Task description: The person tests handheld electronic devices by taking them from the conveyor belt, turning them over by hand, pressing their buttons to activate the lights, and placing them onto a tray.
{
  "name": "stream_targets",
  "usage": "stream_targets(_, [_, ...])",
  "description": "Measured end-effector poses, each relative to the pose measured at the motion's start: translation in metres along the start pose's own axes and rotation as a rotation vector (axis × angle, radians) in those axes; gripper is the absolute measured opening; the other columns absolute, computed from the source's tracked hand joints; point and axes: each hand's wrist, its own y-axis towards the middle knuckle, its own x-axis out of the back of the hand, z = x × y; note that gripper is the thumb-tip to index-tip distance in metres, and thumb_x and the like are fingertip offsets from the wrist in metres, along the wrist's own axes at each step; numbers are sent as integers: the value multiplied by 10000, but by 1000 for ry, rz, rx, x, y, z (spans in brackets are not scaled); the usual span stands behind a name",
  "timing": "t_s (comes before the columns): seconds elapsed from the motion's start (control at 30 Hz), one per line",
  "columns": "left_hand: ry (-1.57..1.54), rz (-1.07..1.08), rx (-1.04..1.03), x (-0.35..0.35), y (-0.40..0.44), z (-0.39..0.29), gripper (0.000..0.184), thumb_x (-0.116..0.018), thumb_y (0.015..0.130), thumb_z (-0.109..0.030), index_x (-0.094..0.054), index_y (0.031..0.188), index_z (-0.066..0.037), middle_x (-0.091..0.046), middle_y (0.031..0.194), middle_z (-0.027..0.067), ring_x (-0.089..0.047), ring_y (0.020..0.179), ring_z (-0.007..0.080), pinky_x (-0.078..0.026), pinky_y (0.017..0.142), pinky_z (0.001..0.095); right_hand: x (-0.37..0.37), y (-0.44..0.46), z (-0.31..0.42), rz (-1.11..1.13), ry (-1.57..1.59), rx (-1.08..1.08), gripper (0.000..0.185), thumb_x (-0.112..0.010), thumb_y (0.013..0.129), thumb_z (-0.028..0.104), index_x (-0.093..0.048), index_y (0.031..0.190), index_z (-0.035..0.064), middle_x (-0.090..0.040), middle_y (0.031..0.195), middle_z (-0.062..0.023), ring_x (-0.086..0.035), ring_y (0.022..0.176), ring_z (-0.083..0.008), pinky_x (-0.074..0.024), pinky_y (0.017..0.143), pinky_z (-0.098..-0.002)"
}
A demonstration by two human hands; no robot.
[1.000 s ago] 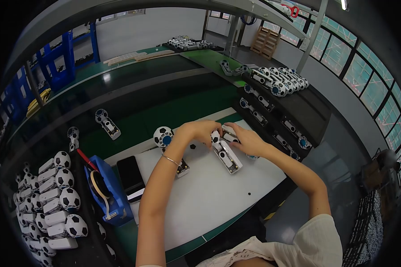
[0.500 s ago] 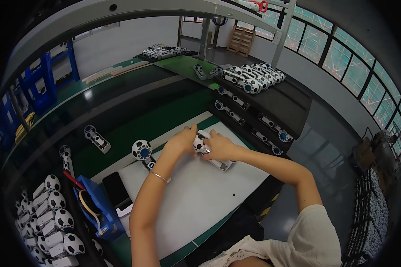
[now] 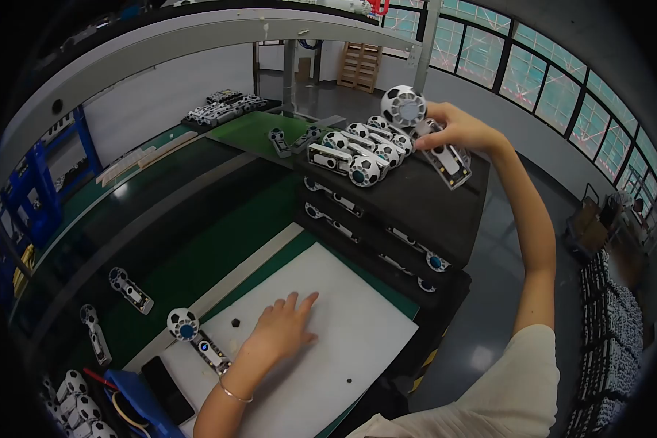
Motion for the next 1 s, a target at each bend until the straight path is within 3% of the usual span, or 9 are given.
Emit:
stream_targets(0.03, [-104,170,7,-1,2,-1,881,-774,698,-293,-292,1418,-132,-422,1304,227,-497,1117,382,-432,941,441,17,10,-36,-29,-41,-6,495,-755,696,329,-613,1039,2,-565,911,-66,-547,852,-178,-461,776,-318])
stream_targets(0.2, [62,277,25,10,6,-4,906,-801,663,-282,-313,1413,-139,-361,1348,204,-411,1198,369,-430,943,467,66,25,-194,-162,-596,-234,498,-789,634,325,-640,967,-13,-602,957,-121,-584,843,-199,-475,721,-320])
stream_targets(0.33, [51,389,69,18,13,-1,922,-818,642,-301,-334,1411,-145,-335,1349,191,-363,1221,360,-441,918,470,86,30,-259,111,-504,-541,399,-772,636,309,-654,827,-21,-596,659,-105,-583,612,-204,-465,600,-357])
stream_targets(0.43, [17,372,98,12,19,-1,939,-844,604,-261,-353,1397,-154,-353,1312,183,-385,1179,363,-432,873,572,88,29,-274,77,-415,-747,372,-775,633,290,-656,824,-6,-600,651,-98,-575,611,-195,-460,589,-349])
stream_targets(0.57, [30,404,106,9,27,-2,941,-849,608,-212,-351,1406,-173,-345,1314,201,-382,1181,382,-409,892,612,93,27,-340,23,-550,-626,414,-782,608,320,-656,821,-12,-590,689,-123,-580,658,-236,-464,611,-377])
stream_targets(0.63, [85,499,62,13,33,-4,886,-803,680,-219,-322,1421,-143,-322,1327,247,-363,1198,389,-411,910,555,97,23,-358,63,-590,-600,462,-783,602,329,-662,892,-10,-613,777,-151,-604,757,-272,-482,695,-392])
stream_targets(0.7, [95,496,71,13,34,-6,877,-796,687,-200,-320,1422,-141,-326,1320,251,-367,1191,392,-413,906,558,96,16,-359,133,-566,-756,640,-810,595,368,-613,1077,-3,-555,1124,-171,-539,1077,-282,-453,882,-360])
stream_targets(0.83, [125,484,77,13,35,-8,875,-788,687,-168,-317,1424,-137,-336,1305,255,-383,1165,395,-422,892,556,104,17,-366,318,-504,-891,658,-802,634,392,-583,1123,10,-522,1234,-168,-517,1124,-277,-428,937,-373])
stream_targets(1.0, [111,412,74,9,29,-8,956,-831,614,-186,-322,1423,-162,-345,1294,221,-390,1160,394,-437,862,558,102,1,-366,259,-639,-907,751,-806,625,439,-546,1236,88,-434,1319,-188,-470,1192,-326,-425,958,-424])
